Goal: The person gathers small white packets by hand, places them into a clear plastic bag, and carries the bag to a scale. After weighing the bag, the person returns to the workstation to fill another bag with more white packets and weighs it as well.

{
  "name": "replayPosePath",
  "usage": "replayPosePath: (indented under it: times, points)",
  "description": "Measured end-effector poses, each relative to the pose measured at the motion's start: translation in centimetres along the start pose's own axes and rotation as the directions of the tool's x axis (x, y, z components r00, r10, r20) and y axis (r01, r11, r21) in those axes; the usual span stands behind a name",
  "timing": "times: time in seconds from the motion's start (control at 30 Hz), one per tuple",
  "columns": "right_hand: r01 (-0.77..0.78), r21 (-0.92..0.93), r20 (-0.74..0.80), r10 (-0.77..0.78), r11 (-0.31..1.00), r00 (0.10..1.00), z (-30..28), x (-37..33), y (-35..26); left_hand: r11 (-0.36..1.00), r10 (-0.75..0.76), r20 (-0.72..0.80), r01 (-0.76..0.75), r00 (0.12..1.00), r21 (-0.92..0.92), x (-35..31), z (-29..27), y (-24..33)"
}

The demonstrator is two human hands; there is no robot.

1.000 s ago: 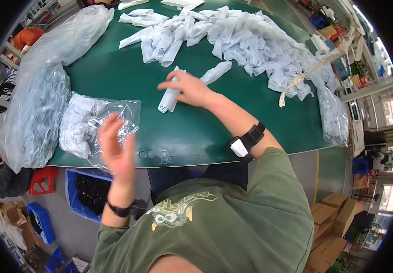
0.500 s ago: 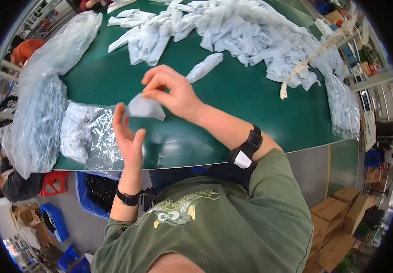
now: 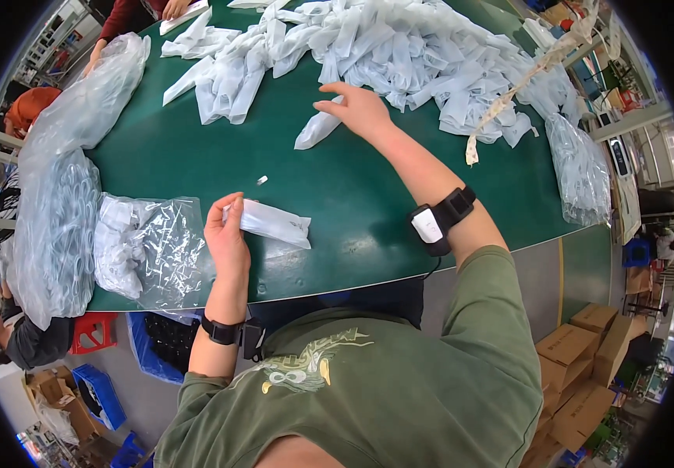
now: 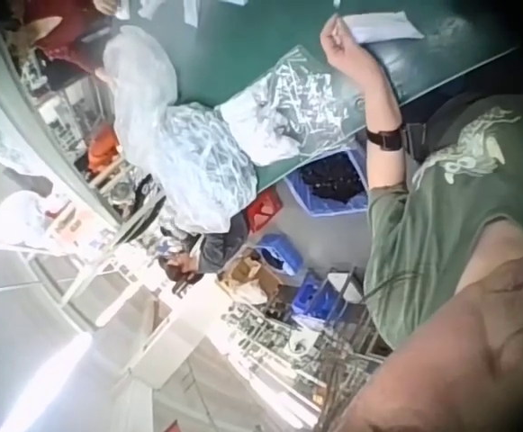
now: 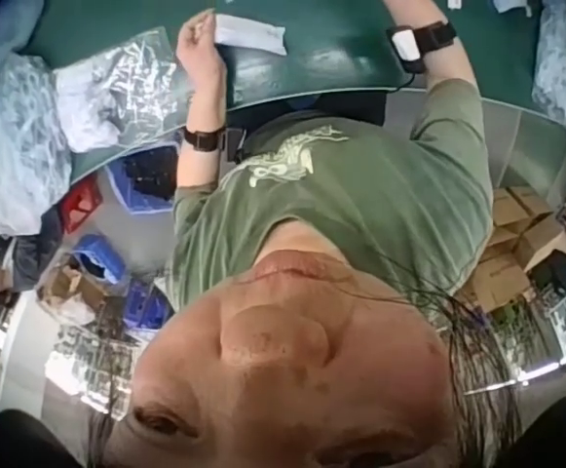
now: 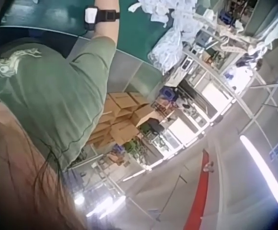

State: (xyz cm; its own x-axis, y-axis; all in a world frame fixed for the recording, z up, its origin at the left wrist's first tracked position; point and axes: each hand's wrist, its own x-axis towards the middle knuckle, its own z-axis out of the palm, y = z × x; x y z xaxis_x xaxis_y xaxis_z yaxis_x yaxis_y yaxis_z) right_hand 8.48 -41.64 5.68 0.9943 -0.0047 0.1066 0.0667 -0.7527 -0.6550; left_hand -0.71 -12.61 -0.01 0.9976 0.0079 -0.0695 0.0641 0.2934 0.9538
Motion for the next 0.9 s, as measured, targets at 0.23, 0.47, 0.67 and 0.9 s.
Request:
replayPosePath:
  times: [0.23,0.47,0.67,0.9]
  points:
    - [-0.228,-0.111,-0.18,0.206,0.967,0.962,0.7,2.2,2.0,1.0,0.016,0.005,-0.016,1.0,0.018,-0.8,0.7,-0.5]
    - [0.166,0.108,-0.085,-0.158,0.98,0.984,5.4,1.3,2.4,0.996,0.043,0.021,-0.045,0.999,0.081,-0.6,0.1,-0.6]
    - [0.333,0.029,0.194,-0.332,0.942,0.923,8.1,-5.1,-4.9,0.784,0.416,0.149,-0.437,0.897,0.441,0.5,-0.4,-0.4]
    - [0.322,-0.063,0.035,-0.32,0.945,0.947,8.2,3.7,-6.2,0.866,0.059,0.111,-0.106,0.992,0.489,0.3,-2.8,0.2]
